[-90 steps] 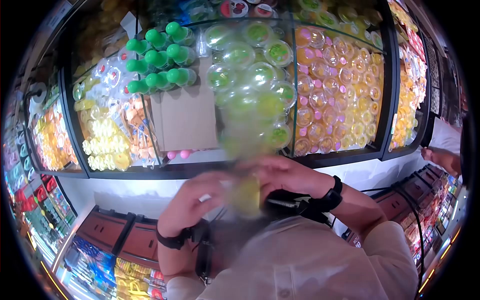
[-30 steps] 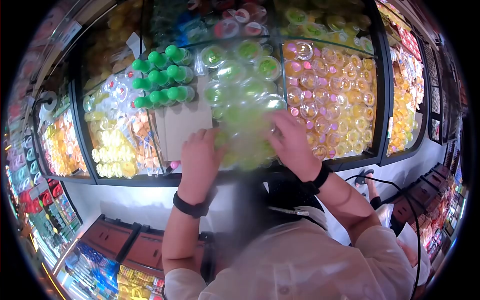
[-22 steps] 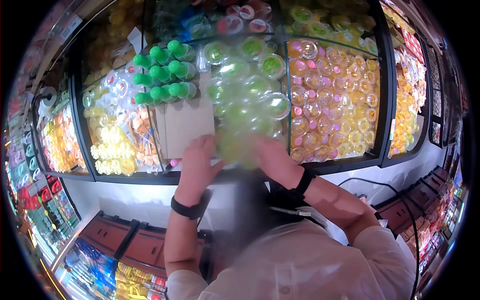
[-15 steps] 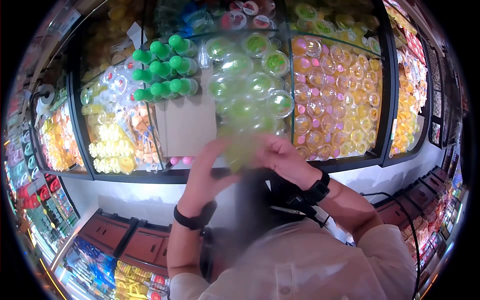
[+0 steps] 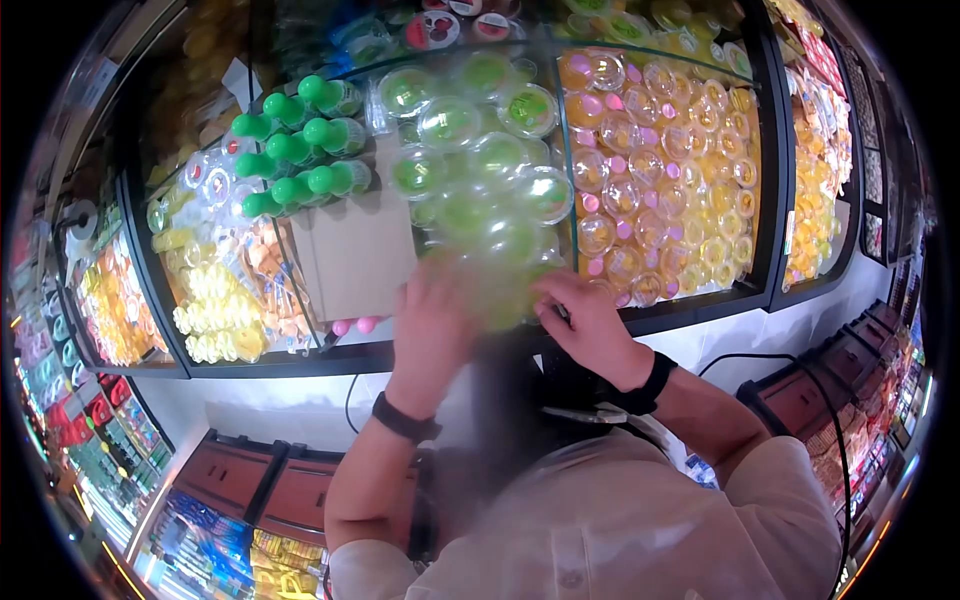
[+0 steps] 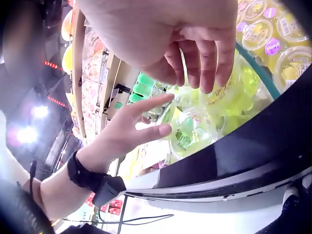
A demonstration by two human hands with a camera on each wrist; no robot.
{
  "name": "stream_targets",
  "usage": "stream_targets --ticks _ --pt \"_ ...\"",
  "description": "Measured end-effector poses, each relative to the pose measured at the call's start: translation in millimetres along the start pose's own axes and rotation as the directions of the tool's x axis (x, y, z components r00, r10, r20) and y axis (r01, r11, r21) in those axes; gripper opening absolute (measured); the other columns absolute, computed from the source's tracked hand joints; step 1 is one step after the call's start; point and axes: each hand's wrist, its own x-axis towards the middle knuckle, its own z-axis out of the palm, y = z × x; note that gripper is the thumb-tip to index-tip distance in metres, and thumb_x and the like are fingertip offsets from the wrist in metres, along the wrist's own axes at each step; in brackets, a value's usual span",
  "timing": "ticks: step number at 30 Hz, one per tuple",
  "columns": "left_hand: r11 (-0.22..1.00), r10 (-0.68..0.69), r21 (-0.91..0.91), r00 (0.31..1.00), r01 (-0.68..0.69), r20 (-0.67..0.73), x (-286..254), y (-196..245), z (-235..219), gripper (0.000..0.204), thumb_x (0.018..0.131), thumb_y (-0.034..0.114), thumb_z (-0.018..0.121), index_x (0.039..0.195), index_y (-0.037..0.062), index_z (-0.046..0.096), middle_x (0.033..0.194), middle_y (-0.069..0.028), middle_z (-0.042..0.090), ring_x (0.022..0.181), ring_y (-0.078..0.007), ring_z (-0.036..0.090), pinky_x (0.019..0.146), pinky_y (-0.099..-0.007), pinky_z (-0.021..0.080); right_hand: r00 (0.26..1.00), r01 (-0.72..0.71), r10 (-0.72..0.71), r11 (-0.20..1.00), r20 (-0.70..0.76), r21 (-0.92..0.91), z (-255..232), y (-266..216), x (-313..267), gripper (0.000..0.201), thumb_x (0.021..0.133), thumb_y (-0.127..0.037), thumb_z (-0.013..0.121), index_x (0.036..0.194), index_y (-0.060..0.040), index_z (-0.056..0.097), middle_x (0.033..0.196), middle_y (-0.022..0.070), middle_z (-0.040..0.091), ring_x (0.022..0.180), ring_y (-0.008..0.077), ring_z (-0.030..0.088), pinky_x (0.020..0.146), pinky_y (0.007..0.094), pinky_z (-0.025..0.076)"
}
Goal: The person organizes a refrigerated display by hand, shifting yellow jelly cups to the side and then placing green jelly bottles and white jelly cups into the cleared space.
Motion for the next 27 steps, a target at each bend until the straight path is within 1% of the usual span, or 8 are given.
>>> stream_targets --ticks 4,7,10,14,17,19,22,27 --pt "0.998 0.010 -0.056 0.999 -0.008 0.032 -9.3 -14.3 1.3 0.055 0.076 0.014 0.077 0.128 0.0117 0.062 0.133 -0.0069 0.058 0.116 -0.0286 0.056 0.095 -0.0412 0.045 0.987 0.153 -0.143 0.970 0.069 -0.190 1.2 1.3 -6.4 0.025 0.083 -0.001 0.063 0.109 -0.0028 0.063 0.110 0.0150 0.063 0.098 0.0370 0.062 0.083 0.0415 0.053" --pt "0.997 0.017 -0.071 0.999 -0.014 0.038 -11.9 -20.3 8.6 0.049 0.077 0.012 0.076 0.124 0.0106 0.064 0.128 -0.0065 0.059 0.113 -0.0286 0.057 0.093 -0.0418 0.046 0.971 0.232 -0.204 0.938 0.127 -0.260 16.0 0.6 -12.8 0.029 0.082 -0.002 0.062 0.111 -0.0037 0.062 0.122 0.0137 0.059 0.100 0.0359 0.062 0.082 0.0421 0.053" --pt "0.995 0.020 -0.100 1.000 -0.018 0.020 -7.7 -22.4 12.9 0.047 0.077 0.011 0.076 0.123 0.0101 0.064 0.126 -0.0070 0.059 0.110 -0.0292 0.058 0.091 -0.0419 0.047 0.977 0.214 -0.201 0.935 0.073 -0.284 24.6 -2.4 -13.2 0.030 0.080 -0.004 0.063 0.110 -0.0040 0.062 0.125 0.0138 0.056 0.100 0.0344 0.061 0.080 0.0423 0.054" --pt "0.998 0.029 -0.060 0.999 -0.030 -0.020 -6.2 -20.5 14.5 0.046 0.077 0.012 0.076 0.121 0.0095 0.064 0.123 -0.0075 0.060 0.108 -0.0295 0.059 0.088 -0.0419 0.049 0.980 0.164 -0.109 0.913 0.164 -0.373 26.3 -8.6 1.2 0.033 0.084 -0.002 0.056 0.118 -0.0043 0.057 0.108 0.0144 0.062 0.093 0.0339 0.066 0.076 0.0432 0.055" --pt "1.000 0.023 -0.010 0.996 -0.022 0.091 -9.4 -13.1 7.1 0.046 0.075 0.014 0.078 0.120 0.0090 0.064 0.121 -0.0074 0.060 0.104 -0.0294 0.061 0.085 -0.0419 0.051 0.974 0.173 -0.085 0.880 0.211 -0.442 25.9 -9.6 8.8 0.029 0.086 -0.004 0.055 0.115 -0.0042 0.055 0.099 0.0140 0.062 0.085 0.0336 0.067 0.071 0.0429 0.054" --pt "1.000 0.019 -0.005 0.995 -0.019 0.094 -7.1 -11.8 5.8 0.046 0.075 0.014 0.078 0.119 0.0092 0.064 0.119 -0.0076 0.059 0.101 -0.0293 0.062 0.083 -0.0416 0.052 0.966 0.181 -0.064 0.857 0.249 -0.482 24.9 -10.7 14.5 0.025 0.087 -0.006 0.055 0.112 -0.0044 0.055 0.094 0.0137 0.062 0.080 0.0332 0.066 0.068 0.0423 0.053" --pt "0.999 0.011 0.031 0.995 -0.014 0.097 -7.3 -7.4 4.4 0.047 0.075 0.013 0.078 0.119 0.0087 0.062 0.118 -0.0088 0.058 0.097 -0.0296 0.063 0.080 -0.0409 0.053 0.957 0.200 -0.099 0.905 0.271 -0.377 25.6 2.6 22.3 0.024 0.090 -0.010 0.054 0.114 -0.0058 0.054 0.088 0.0145 0.062 0.077 0.0321 0.065 0.065 0.0418 0.052" --pt "0.995 -0.024 0.102 0.996 0.015 0.089 -7.7 0.9 11.4 0.047 0.077 0.012 0.076 0.120 0.0073 0.058 0.119 -0.0107 0.056 0.099 -0.0295 0.062 0.080 -0.0400 0.053 0.967 0.222 -0.165 0.918 0.194 -0.329 25.5 13.5 26.8 0.023 0.091 -0.012 0.054 0.114 -0.0078 0.056 0.081 0.0145 0.062 0.074 0.0321 0.065 0.065 0.0417 0.051"
